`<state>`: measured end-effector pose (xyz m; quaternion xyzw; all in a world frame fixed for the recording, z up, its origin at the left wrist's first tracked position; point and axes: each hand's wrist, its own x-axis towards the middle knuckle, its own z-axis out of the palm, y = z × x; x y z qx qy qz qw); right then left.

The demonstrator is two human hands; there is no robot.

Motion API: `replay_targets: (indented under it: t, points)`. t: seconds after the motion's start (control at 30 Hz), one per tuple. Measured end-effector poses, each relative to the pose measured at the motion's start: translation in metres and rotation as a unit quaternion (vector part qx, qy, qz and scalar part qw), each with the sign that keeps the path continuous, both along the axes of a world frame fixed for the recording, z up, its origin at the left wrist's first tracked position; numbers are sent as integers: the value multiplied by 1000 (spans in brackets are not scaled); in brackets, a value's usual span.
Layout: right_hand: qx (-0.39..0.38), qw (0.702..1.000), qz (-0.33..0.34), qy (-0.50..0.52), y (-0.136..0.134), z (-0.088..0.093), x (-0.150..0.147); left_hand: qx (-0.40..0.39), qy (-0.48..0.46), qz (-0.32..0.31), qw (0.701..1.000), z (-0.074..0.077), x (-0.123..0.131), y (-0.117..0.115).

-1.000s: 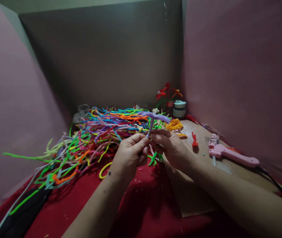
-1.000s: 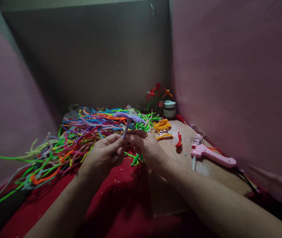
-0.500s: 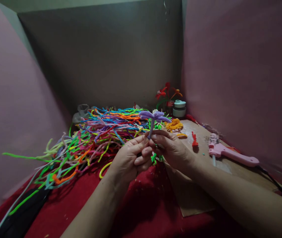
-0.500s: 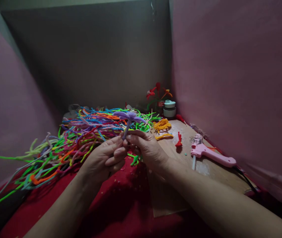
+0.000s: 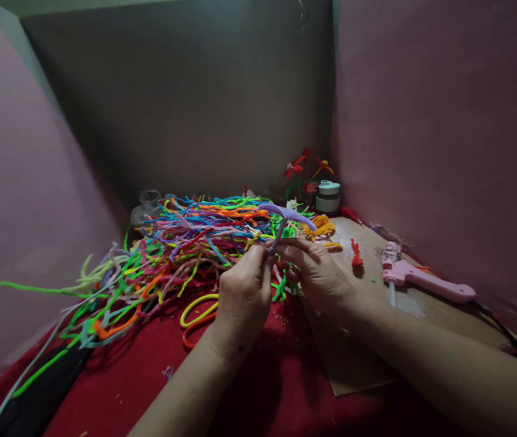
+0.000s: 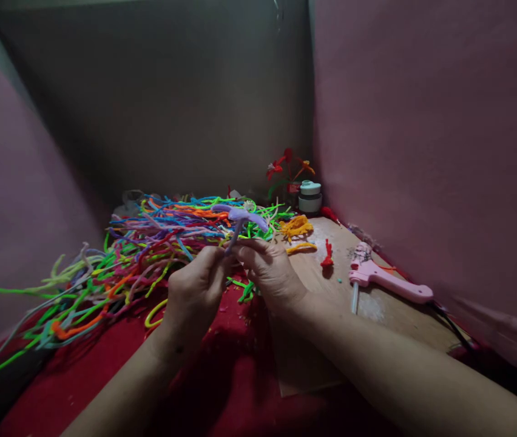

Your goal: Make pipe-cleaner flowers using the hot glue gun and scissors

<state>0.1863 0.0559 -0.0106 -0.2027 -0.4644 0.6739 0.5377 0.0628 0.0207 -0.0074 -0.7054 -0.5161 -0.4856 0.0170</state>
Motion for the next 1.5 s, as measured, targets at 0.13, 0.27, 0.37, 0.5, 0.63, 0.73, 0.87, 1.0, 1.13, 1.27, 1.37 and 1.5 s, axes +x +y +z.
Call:
replay_targets:
  t: [0.13,0.27,0.37,0.5,0.63,0.73,0.87,1.0,1.13,1.27,1.37,1.5]
  points:
    - [51,998,-34,-24,-4,5,0,-24,-51,-34,998,1,-1,-1]
    - [57,998,12,-10,-1,5,-2,-131,-187,-77,971,7,1,-2]
    - [50,997,50,18,5,1,-3,-191,-281,-115,933,13,3,-2]
    - [67,996,49,7,9,-3,-2,-259,-400,-180,860,20,5,-4]
    - [54,998,33,-1,10,-6,1,-310,-457,-240,799,23,4,-7]
    - [54,998,44,-6,10,-5,2,-333,-481,-278,762,23,1,-6]
    - [50,996,71,7,10,-2,0,-353,-493,-325,726,22,-3,-3]
    - [21,994,102,37,8,-1,0,-371,-473,-352,717,23,-5,-4]
    - [32,995,74,51,10,-5,-1,-317,-378,-270,827,20,1,-6]
    - [34,999,22,32,11,-8,-3,-118,-125,-94,981,9,5,-3]
    - [58,998,0,-5,9,-6,-3,-26,-19,-62,998,2,2,-1]
    - [70,997,-8,-36,6,-4,-2,-74,-90,-85,990,4,1,-2]
